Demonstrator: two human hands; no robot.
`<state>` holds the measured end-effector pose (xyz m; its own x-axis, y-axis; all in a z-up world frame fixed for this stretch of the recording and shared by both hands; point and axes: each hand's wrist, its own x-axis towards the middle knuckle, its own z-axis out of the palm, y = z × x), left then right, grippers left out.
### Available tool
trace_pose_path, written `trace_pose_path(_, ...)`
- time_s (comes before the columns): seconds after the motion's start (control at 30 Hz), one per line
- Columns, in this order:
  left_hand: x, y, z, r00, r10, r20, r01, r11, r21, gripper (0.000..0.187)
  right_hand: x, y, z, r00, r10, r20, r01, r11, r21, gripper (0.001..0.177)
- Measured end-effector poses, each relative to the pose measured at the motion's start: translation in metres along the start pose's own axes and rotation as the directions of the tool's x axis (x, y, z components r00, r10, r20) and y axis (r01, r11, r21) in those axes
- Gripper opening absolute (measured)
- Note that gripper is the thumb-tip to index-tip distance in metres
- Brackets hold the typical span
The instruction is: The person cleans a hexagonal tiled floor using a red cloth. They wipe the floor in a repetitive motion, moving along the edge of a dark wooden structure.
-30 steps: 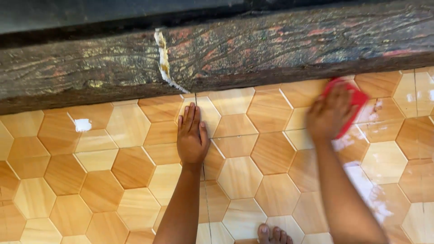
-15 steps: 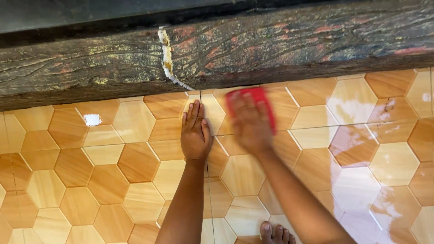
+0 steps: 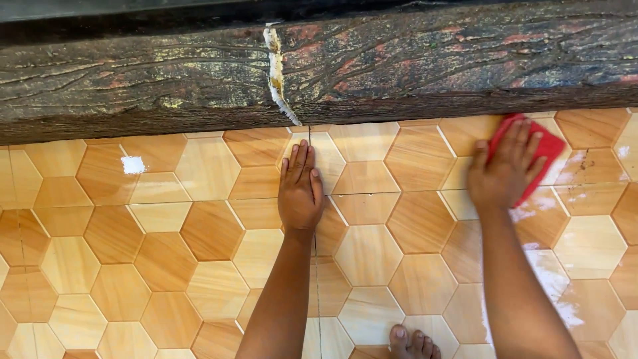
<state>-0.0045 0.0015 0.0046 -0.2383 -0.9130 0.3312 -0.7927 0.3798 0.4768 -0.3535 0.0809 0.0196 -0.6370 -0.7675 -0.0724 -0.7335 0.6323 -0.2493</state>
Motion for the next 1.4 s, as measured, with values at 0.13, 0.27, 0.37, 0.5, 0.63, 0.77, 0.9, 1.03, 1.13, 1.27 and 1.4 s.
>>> trace_pose_path(0.13,0.000,-0.001,0.000,1.000,-0.003,-0.003,0.003,0.999,-0.043,0.046,-0.050,-0.085,0.042,0.902,-0.362,-0.234,0.371,0.928,-0.005,0.065)
trace_pose_path(0.27,-0.002,-0.006,0.003,0.999,-0.025,-0.020,0.023,0.995,-0.094,0.047,-0.098,-0.184,0.060,0.812,-0.584,-0.011,0.584,0.810,0.063,0.066)
trace_pose_path(0.37,-0.004,-0.012,0.008,0.999,-0.002,-0.036,-0.001,0.994,-0.107,0.047,-0.104,-0.207,0.051,0.742,-0.659,0.122,0.649,0.752,0.115,0.063)
trace_pose_path(0.5,0.000,-0.009,0.005,0.999,-0.006,-0.039,0.003,0.997,-0.082,0.047,-0.084,-0.170,0.051,0.700,-0.713,-0.034,0.712,0.692,0.120,0.060)
trace_pose_path(0.63,0.000,-0.006,0.002,1.000,0.001,0.000,-0.001,0.999,-0.051,0.048,-0.038,-0.060,0.032,0.779,-0.602,-0.175,0.609,0.793,-0.018,0.073)
trace_pose_path(0.77,0.000,-0.001,-0.001,1.000,0.000,0.010,0.000,0.999,-0.037,0.047,0.013,0.038,-0.014,0.955,-0.285,-0.079,0.289,0.957,0.043,0.064)
trace_pose_path(0.9,-0.001,0.002,0.000,1.000,-0.012,0.004,0.012,0.999,-0.034,0.047,0.009,0.032,-0.005,0.969,-0.244,-0.045,0.245,0.969,0.019,0.062)
trace_pose_path(1.03,0.003,-0.002,0.003,1.000,-0.004,-0.010,0.003,1.000,-0.025,0.047,-0.016,0.007,0.022,0.951,-0.240,-0.195,0.269,0.954,0.136,0.064)
trace_pose_path(1.13,-0.002,-0.002,0.003,1.000,-0.001,-0.010,0.001,1.000,-0.019,0.047,-0.056,-0.024,0.021,0.944,-0.276,-0.180,0.322,0.891,0.320,0.062)
trace_pose_path(1.27,-0.001,-0.003,0.004,0.999,0.005,-0.036,-0.005,1.000,-0.001,0.049,-0.084,-0.094,-0.035,0.999,0.033,0.043,-0.054,0.504,0.862,0.050)
trace_pose_path(1.4,0.001,-0.003,0.003,0.999,0.005,-0.049,-0.005,1.000,-0.008,0.049,-0.056,-0.058,-0.038,0.942,0.107,0.318,-0.300,-0.153,0.941,0.046)
